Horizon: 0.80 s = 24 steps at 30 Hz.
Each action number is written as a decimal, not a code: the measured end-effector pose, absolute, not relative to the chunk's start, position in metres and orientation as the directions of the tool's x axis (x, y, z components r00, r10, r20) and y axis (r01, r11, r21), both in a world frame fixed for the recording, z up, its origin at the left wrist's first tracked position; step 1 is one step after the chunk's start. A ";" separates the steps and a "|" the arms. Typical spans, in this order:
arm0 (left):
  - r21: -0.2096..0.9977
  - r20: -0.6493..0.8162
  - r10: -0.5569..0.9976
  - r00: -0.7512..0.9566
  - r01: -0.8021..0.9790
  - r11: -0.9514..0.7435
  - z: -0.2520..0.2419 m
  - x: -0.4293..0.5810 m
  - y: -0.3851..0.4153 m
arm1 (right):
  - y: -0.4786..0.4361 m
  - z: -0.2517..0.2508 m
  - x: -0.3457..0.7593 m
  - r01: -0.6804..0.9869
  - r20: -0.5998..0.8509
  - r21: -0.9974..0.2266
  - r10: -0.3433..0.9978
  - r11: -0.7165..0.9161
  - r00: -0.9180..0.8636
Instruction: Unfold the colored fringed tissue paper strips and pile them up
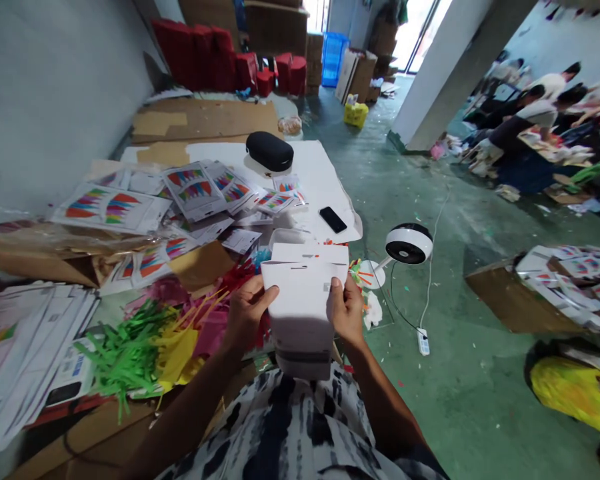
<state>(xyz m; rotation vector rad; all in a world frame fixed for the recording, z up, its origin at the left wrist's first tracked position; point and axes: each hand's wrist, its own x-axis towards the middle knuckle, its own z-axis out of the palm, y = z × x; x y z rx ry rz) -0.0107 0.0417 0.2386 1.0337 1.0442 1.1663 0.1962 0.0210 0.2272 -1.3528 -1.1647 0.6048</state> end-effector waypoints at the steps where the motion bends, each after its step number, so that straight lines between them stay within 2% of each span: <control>1: 0.968 -0.105 0.989 0.106 -0.215 0.126 0.239 -0.010 0.041 | 0.020 0.225 0.198 0.291 0.302 -0.936 0.879 0.200 0.369; 5: 0.934 -0.167 0.980 0.106 -0.302 0.191 0.238 -0.008 0.039 | 0.018 0.221 0.201 0.327 0.348 -0.915 0.869 0.235 0.352; 11: 0.947 -0.120 0.993 -0.013 -0.300 0.110 0.237 -0.011 0.039 | 0.012 0.220 0.198 0.296 0.343 -0.923 0.876 0.248 0.338; 18: 0.911 -0.225 0.954 -0.200 -0.392 0.132 0.225 -0.010 0.048 | 0.006 0.219 0.178 0.097 0.133 -0.989 0.971 0.116 0.197; 24: 0.865 -0.322 0.915 -0.244 -0.468 0.179 0.206 -0.010 0.059 | 0.008 0.206 0.166 0.002 0.036 -0.999 0.962 0.036 0.271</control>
